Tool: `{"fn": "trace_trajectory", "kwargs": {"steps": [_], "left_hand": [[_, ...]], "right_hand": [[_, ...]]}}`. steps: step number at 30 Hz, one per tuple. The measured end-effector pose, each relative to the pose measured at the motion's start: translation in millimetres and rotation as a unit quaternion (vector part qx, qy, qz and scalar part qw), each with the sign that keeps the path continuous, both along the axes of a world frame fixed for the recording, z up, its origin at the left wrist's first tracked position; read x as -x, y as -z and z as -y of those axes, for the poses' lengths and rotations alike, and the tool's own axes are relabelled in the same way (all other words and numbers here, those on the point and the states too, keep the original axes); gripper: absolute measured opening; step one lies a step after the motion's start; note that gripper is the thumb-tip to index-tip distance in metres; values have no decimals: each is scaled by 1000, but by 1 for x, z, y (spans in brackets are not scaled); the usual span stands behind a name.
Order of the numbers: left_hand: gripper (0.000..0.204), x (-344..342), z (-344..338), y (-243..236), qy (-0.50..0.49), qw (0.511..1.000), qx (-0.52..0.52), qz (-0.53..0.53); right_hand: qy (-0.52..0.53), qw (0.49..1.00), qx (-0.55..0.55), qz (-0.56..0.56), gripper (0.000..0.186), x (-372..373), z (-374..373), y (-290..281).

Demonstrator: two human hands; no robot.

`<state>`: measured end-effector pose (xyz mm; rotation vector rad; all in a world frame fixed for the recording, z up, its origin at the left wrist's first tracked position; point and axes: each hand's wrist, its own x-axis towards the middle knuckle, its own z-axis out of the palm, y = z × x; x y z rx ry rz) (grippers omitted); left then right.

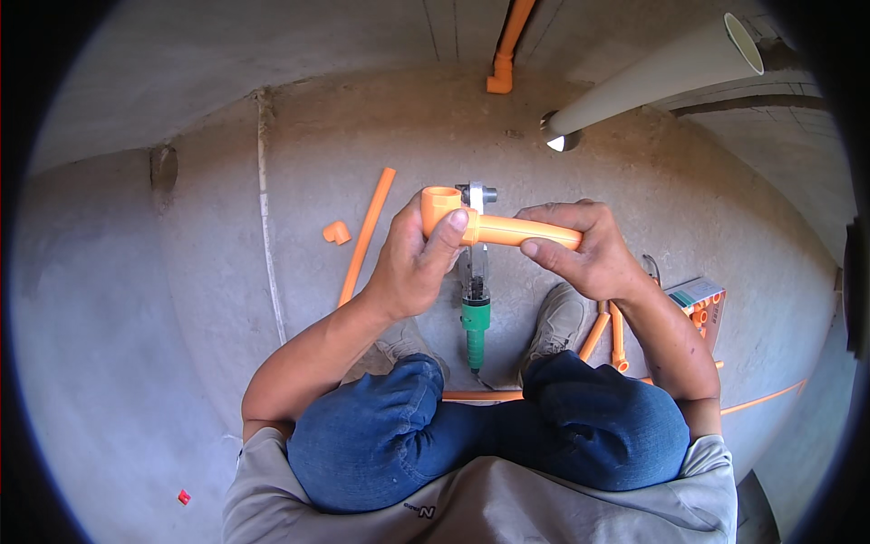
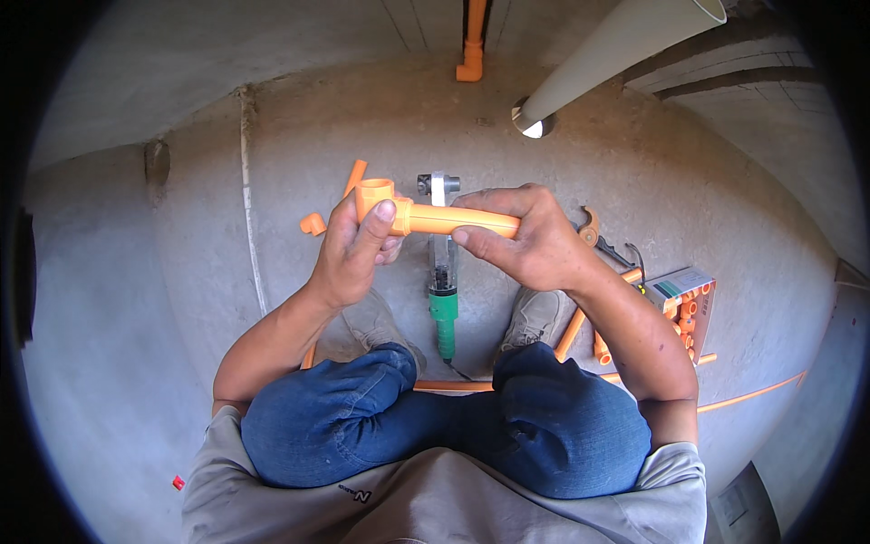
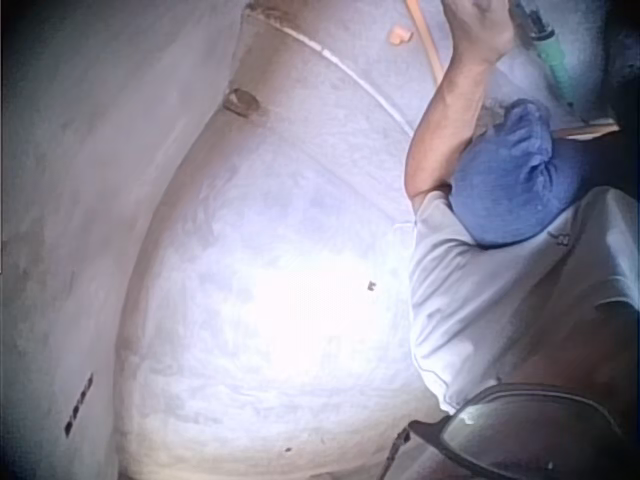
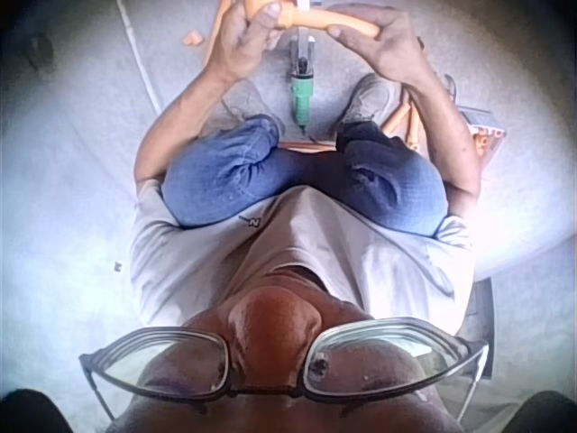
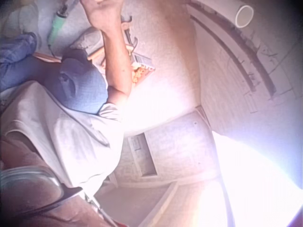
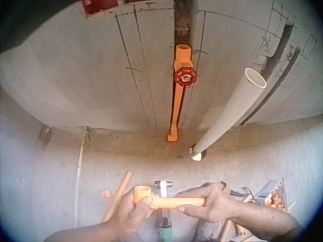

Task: The person measures an orange pipe with a tape measure, cuts it using a hand tool, and then uses a heating tool to fuse the pipe sections and elbow connectors together.

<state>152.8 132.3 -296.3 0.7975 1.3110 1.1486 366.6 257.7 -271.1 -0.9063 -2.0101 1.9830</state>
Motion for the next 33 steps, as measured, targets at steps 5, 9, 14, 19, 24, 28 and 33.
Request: {"fn": "trace_trajectory", "kwargs": {"steps": [5,9,14,19,24,28,33], "left_hand": [[41,8,-8,-5,-4,999,-11,-41],[44,23,-20,3,-3,998,-21,-53],[47,31,-26,7,-32,999,28,19],[50,34,-27,12,-5,998,28,63],[42,25,-29,6,-9,997,-8,79],[36,27,-29,5,5,996,-90,-1],[39,27,-22,0,5,995,-87,-45]], "right_hand": [[-3,999,-33,0,29,7,-7,-1],[82,994,32,-64,38,13,-14,18],[105,983,115,-94,39,10,-25,29],[129,969,170,-127,41,11,-22,32],[144,968,165,-121,41,18,-21,27],[141,973,132,-123,33,22,-18,20],[132,977,95,-135,29,21,-11,16]]}}
